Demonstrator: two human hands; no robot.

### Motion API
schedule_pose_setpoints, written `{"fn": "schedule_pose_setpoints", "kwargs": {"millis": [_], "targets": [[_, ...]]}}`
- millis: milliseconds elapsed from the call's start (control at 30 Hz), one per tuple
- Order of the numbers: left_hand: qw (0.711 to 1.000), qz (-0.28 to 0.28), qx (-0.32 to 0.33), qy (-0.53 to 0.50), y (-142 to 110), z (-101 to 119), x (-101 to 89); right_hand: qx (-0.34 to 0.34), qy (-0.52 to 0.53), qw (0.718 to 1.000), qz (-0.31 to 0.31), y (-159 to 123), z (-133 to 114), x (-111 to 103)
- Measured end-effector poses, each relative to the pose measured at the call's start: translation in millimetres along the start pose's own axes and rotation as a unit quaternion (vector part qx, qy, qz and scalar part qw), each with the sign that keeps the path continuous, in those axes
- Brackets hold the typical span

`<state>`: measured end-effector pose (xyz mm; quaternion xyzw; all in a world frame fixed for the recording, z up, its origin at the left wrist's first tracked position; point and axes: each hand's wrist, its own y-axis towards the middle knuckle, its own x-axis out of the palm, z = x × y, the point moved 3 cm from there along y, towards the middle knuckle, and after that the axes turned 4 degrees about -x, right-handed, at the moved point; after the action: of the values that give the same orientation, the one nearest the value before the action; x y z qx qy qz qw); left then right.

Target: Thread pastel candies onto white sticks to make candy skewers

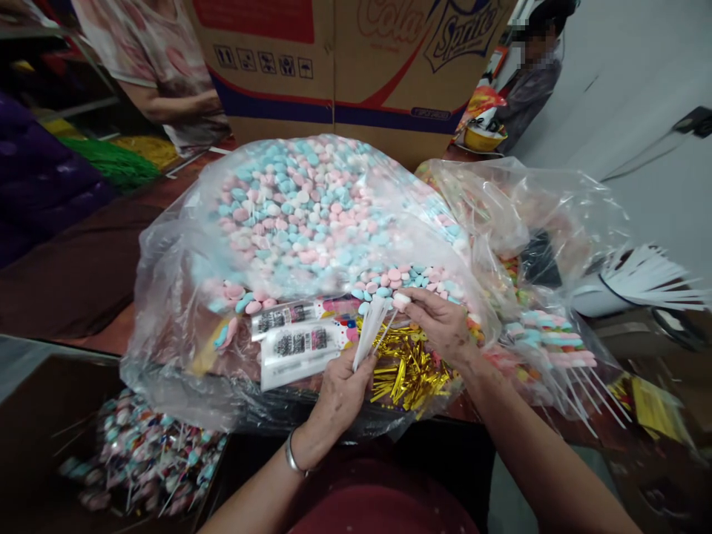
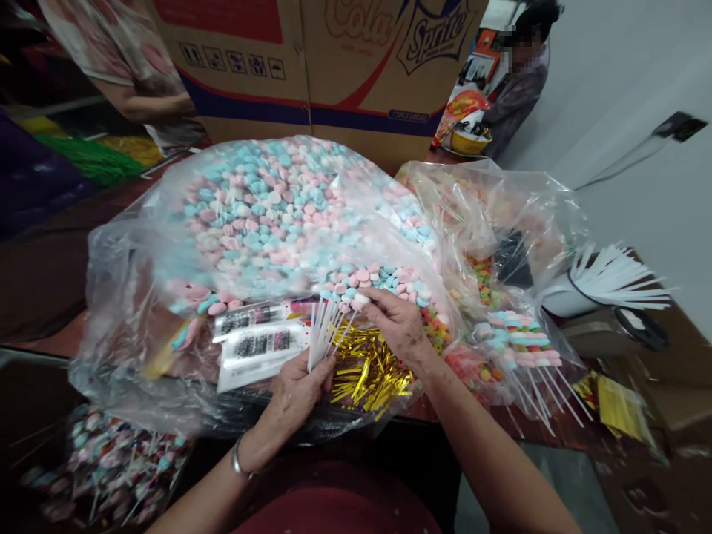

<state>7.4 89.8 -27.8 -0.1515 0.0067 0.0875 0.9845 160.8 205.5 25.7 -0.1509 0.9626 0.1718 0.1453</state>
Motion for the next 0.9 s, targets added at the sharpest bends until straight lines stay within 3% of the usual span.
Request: {"fn": "schedule_pose_setpoints", "kwargs": {"millis": [167, 267, 433, 567, 900], "targets": [[1.000, 0.001, 0.011, 0.008, -0.1, 0.7, 0.9, -0.084, -0.091, 0.991, -0.044, 5.1, -7.3, -5.6], [1.000, 0.013, 0.014, 0.018, -0.6, -0.1, 1.0, -0.097, -0.103, 0.989, -0.043, 2.5, -6.6, -3.7], [1.000, 0.017, 0.013, 0.013, -0.5, -2.4, 1.9, 0.009, -0.013, 0.998, 0.055, -3.6, 1.6, 1.9], [1.000, 0.010, 0.018, 0.017, -0.1, -3.5, 1.6, 0.094, 0.117, 0.982, 0.117, -1.6, 4.4, 2.9], [1.000, 0.015, 0.022, 0.010, 3.5, -16.8, 2.9, 0.068, 0.000, 0.997, 0.038, -5.2, 5.3, -0.8]]}}
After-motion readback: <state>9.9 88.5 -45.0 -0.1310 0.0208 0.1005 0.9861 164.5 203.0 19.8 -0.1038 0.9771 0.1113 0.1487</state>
